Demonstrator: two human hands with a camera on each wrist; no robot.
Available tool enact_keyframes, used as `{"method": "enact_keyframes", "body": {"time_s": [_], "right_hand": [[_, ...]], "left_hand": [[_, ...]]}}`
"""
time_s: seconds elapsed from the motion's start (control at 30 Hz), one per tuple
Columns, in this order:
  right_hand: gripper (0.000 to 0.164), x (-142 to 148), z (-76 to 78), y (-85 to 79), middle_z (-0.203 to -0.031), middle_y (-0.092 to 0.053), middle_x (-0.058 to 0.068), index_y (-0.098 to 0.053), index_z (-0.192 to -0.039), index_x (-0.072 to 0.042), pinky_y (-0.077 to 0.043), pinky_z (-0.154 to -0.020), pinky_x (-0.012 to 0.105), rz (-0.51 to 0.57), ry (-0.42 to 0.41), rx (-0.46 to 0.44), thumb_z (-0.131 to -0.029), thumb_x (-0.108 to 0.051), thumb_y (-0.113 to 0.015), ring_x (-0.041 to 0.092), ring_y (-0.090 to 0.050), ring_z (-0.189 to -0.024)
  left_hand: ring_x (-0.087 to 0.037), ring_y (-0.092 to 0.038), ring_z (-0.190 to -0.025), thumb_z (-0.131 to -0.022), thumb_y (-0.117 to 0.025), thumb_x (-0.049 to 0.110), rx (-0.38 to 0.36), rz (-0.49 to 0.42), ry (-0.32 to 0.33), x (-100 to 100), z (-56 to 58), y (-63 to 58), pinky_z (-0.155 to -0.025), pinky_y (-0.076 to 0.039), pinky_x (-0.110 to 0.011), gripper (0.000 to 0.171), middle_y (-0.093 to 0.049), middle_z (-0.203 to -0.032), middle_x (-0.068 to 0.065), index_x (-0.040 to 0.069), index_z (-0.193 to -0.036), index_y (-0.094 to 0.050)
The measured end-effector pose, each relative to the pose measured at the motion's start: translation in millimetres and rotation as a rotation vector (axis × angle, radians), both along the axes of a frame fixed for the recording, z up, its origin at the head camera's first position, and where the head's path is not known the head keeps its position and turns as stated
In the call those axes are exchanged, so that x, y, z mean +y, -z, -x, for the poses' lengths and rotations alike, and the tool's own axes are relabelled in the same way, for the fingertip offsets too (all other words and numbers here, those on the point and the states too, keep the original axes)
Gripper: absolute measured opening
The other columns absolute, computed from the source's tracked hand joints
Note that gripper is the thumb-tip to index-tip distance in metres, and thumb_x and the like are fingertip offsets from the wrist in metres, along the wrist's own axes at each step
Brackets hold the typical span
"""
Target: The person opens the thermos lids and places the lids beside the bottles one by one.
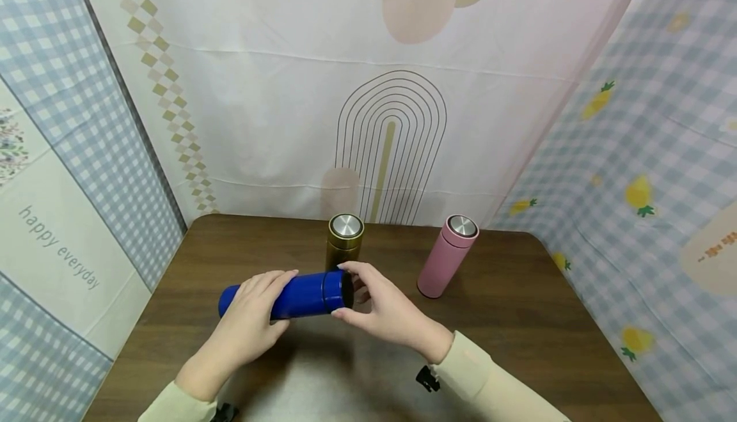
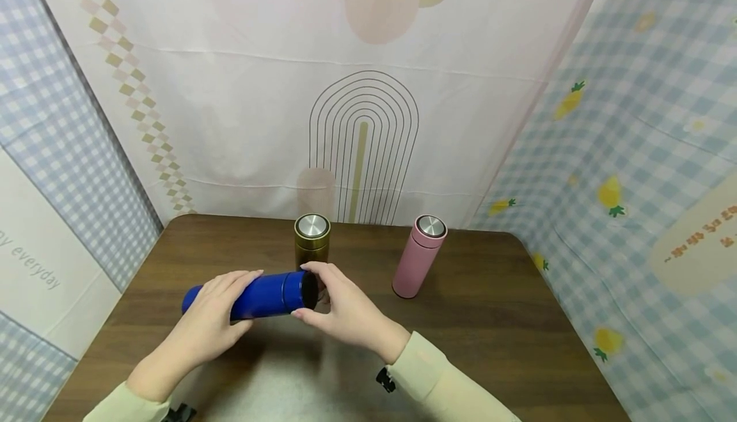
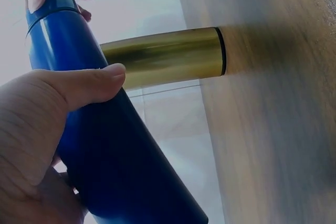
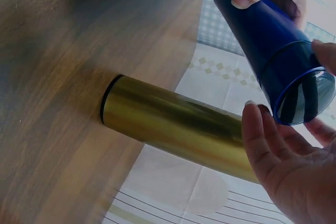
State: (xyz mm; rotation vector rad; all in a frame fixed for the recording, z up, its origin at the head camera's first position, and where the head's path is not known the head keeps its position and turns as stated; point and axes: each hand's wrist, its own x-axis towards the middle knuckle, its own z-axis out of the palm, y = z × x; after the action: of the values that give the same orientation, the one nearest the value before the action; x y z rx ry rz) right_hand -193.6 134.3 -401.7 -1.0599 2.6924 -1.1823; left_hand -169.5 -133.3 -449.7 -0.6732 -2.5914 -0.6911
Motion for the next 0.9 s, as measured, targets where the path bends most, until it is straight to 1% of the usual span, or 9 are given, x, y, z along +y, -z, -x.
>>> {"method": "enact_keyframes", "body": {"time_s": [0.07,0.13,0.2,0.33,0.43,0.53,0.67,0.8,0.9], "right_hand": [[0.075,-1.1,-0.6,-0.1,-0.123,-0.051,-0.001,-0.037,-0.143,-0.016,-0.053,-0.080,0.033,0.015,0.027,-0.037,-0.084,-0.047,-0.072,0.013,-0.058,-0.098],[0.077,-2.0,-1.5,-0.4,-0.121,-0.052,-0.001,-0.036,-0.144,-0.017,-0.053,-0.080,0.035,0.020,0.072,-0.081,-0.084,-0.052,-0.070,0.016,-0.059,-0.096],[0.075,-2.8,-2.4,-0.9,-0.118,-0.054,-0.002,-0.038,-0.143,-0.018,-0.053,-0.079,0.036,0.007,0.121,-0.114,-0.085,-0.057,-0.065,0.016,-0.060,-0.095],[0.065,-4.0,-4.0,-1.3,-0.102,-0.060,-0.005,-0.047,-0.133,-0.020,-0.050,-0.076,0.031,-0.078,0.212,-0.116,-0.088,-0.066,-0.053,0.011,-0.059,-0.088],[0.060,-4.3,-4.8,-0.8,-0.088,-0.060,-0.008,-0.053,-0.124,-0.021,-0.048,-0.071,0.028,-0.128,0.246,-0.102,-0.088,-0.069,-0.048,0.007,-0.058,-0.080],[0.056,-4.3,-4.3,0.6,-0.082,-0.059,-0.009,-0.056,-0.117,-0.021,-0.047,-0.067,0.027,-0.129,0.243,-0.105,-0.088,-0.069,-0.049,0.007,-0.057,-0.074],[0.053,-3.9,-3.0,2.7,-0.083,-0.059,-0.008,-0.056,-0.115,-0.020,-0.048,-0.066,0.027,-0.102,0.219,-0.123,-0.087,-0.066,-0.054,0.007,-0.057,-0.074],[0.056,-3.1,-2.8,2.5,-0.087,-0.060,-0.005,-0.054,-0.120,-0.021,-0.050,-0.069,0.027,-0.061,0.188,-0.139,-0.085,-0.064,-0.059,0.009,-0.059,-0.078],[0.059,-2.3,-2.1,1.9,-0.096,-0.060,-0.002,-0.051,-0.128,-0.020,-0.053,-0.072,0.029,-0.024,0.127,-0.120,-0.085,-0.057,-0.065,0.013,-0.061,-0.083]], "left_hand": [[-0.033,-0.049,-0.118,-0.065,-0.086,0.012,0.007,-0.005,-0.003,0.0,-0.5,0.5,-0.099,-0.036,-0.056,0.085,-0.054,-0.128,-0.009,0.014,-0.141,-0.047],[-0.033,-0.048,-0.118,-0.064,-0.086,0.012,0.018,-0.010,-0.003,0.3,-1.0,0.7,-0.099,-0.035,-0.057,0.085,-0.054,-0.128,-0.009,0.014,-0.140,-0.048],[-0.033,-0.048,-0.118,-0.064,-0.086,0.011,0.028,-0.016,0.001,0.7,-1.6,0.7,-0.098,-0.035,-0.057,0.085,-0.054,-0.127,-0.010,0.013,-0.140,-0.048],[-0.033,-0.048,-0.118,-0.063,-0.086,0.010,0.045,-0.019,0.015,2.3,-2.4,0.3,-0.099,-0.035,-0.054,0.085,-0.054,-0.127,-0.010,0.012,-0.139,-0.049],[-0.032,-0.048,-0.118,-0.063,-0.086,0.010,0.047,-0.018,0.025,3.4,-2.7,-0.3,-0.101,-0.034,-0.053,0.084,-0.054,-0.127,-0.010,0.012,-0.139,-0.050],[-0.031,-0.048,-0.119,-0.063,-0.087,0.010,0.046,-0.011,0.024,3.9,-2.7,-0.7,-0.101,-0.034,-0.052,0.084,-0.054,-0.127,-0.010,0.012,-0.139,-0.050],[-0.031,-0.048,-0.119,-0.063,-0.087,0.010,0.046,-0.007,0.021,3.3,-2.8,-0.3,-0.101,-0.034,-0.052,0.084,-0.054,-0.127,-0.010,0.013,-0.139,-0.050],[-0.032,-0.048,-0.119,-0.063,-0.087,0.011,0.040,-0.008,0.019,2.0,-2.6,0.2,-0.101,-0.034,-0.053,0.085,-0.054,-0.127,-0.010,0.013,-0.139,-0.050],[-0.032,-0.048,-0.119,-0.064,-0.087,0.011,0.028,-0.004,0.010,0.7,-2.3,0.3,-0.101,-0.033,-0.054,0.085,-0.054,-0.128,-0.010,0.013,-0.139,-0.049]]}}
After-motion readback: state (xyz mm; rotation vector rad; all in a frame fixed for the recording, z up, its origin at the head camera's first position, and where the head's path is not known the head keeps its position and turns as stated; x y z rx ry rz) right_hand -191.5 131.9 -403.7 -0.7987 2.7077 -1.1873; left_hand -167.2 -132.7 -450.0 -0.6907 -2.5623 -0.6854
